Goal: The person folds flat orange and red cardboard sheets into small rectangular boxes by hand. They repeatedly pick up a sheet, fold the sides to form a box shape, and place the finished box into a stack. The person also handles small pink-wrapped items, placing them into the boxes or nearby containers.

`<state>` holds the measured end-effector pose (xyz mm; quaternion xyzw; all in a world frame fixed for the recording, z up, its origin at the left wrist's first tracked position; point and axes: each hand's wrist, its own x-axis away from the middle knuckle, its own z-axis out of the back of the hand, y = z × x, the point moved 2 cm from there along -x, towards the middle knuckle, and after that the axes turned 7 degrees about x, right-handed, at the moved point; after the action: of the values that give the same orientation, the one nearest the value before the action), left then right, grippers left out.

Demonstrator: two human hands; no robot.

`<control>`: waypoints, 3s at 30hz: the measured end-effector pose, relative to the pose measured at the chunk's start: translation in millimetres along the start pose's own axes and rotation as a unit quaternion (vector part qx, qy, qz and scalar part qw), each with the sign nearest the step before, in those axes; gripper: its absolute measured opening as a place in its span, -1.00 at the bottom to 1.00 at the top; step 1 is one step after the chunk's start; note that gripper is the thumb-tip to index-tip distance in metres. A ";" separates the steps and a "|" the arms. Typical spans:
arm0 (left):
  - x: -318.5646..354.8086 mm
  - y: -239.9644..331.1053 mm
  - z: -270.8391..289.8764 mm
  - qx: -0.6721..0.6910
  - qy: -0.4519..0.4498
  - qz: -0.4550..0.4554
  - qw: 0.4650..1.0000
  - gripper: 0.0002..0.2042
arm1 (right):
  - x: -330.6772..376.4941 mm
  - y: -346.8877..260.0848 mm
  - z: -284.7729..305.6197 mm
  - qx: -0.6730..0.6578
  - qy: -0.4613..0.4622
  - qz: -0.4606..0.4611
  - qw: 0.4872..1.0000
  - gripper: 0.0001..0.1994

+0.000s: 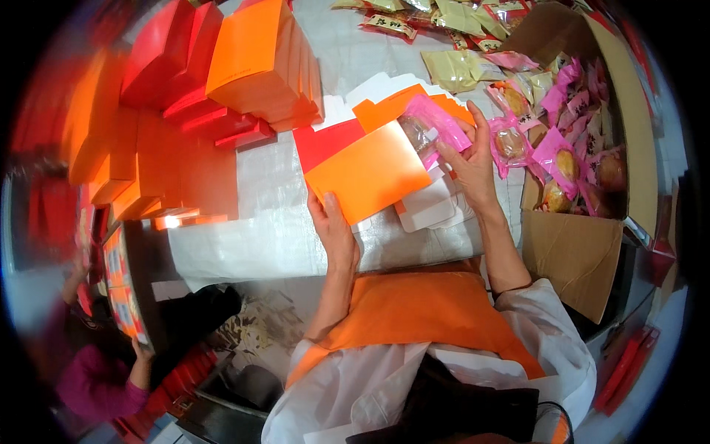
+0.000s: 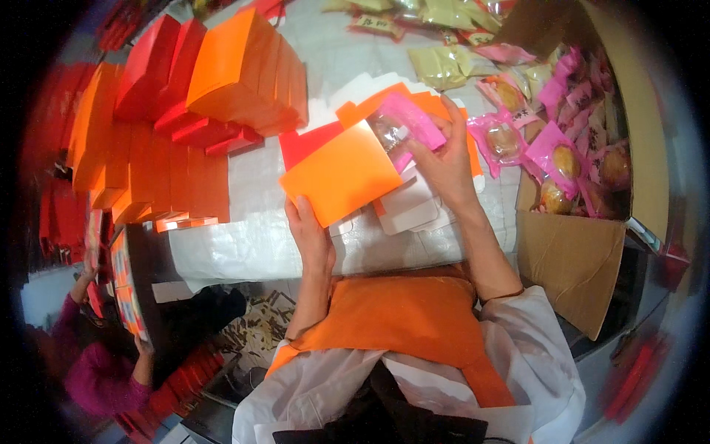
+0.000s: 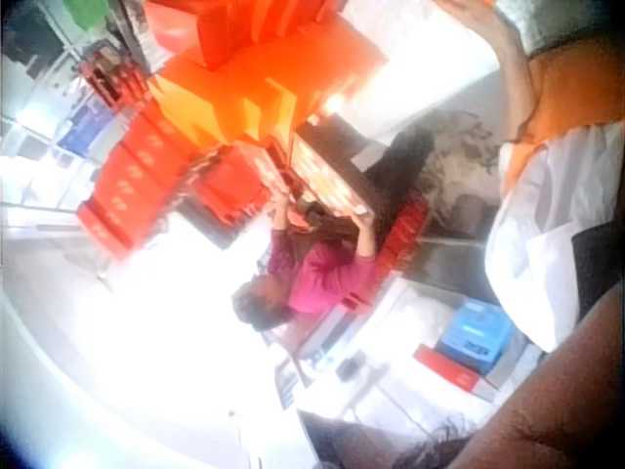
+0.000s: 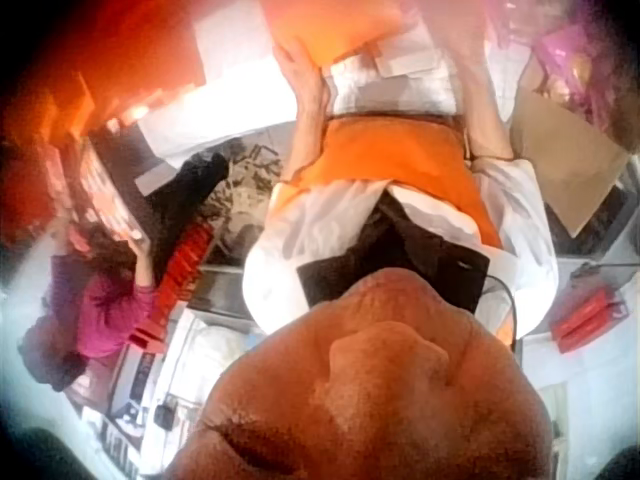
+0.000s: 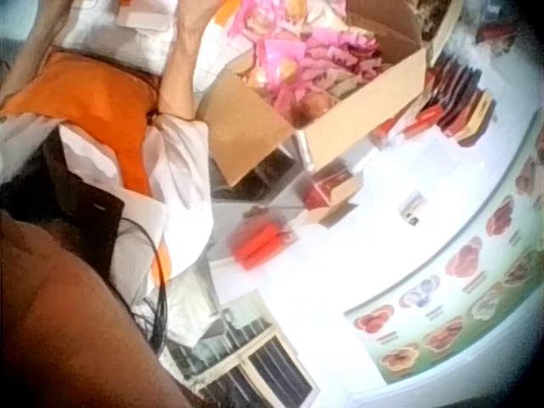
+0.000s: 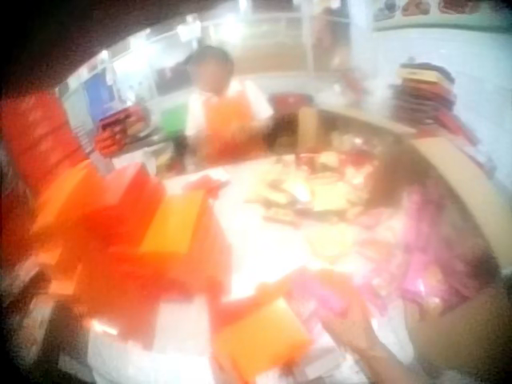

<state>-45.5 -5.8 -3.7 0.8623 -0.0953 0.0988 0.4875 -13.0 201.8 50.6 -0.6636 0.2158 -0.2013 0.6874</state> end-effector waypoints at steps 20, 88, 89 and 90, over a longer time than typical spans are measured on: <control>60.4 -21.8 -5.4 -0.057 -0.121 0.097 0.986 -0.44 | 23.6 -4.1 14.0 0.098 -0.081 0.025 0.992 -0.59; 36.5 -0.6 -1.2 -0.298 -0.305 -0.145 0.893 -0.83 | 89.2 36.2 1.7 0.059 -0.157 -0.069 0.984 -0.81; 36.8 -1.1 0.0 -0.300 -0.297 -0.150 0.894 -0.82 | 91.0 38.0 3.0 0.086 -0.156 -0.035 0.983 -0.80; 38.2 1.8 0.4 -0.312 -0.279 -0.139 0.898 -0.84 | 95.7 40.2 10.6 0.109 -0.207 -0.040 0.971 -0.67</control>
<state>-9.2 -9.6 7.6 0.6629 -0.1323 -0.2497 0.6933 71.7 158.2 7.9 -0.6202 0.0187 -0.1094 0.7765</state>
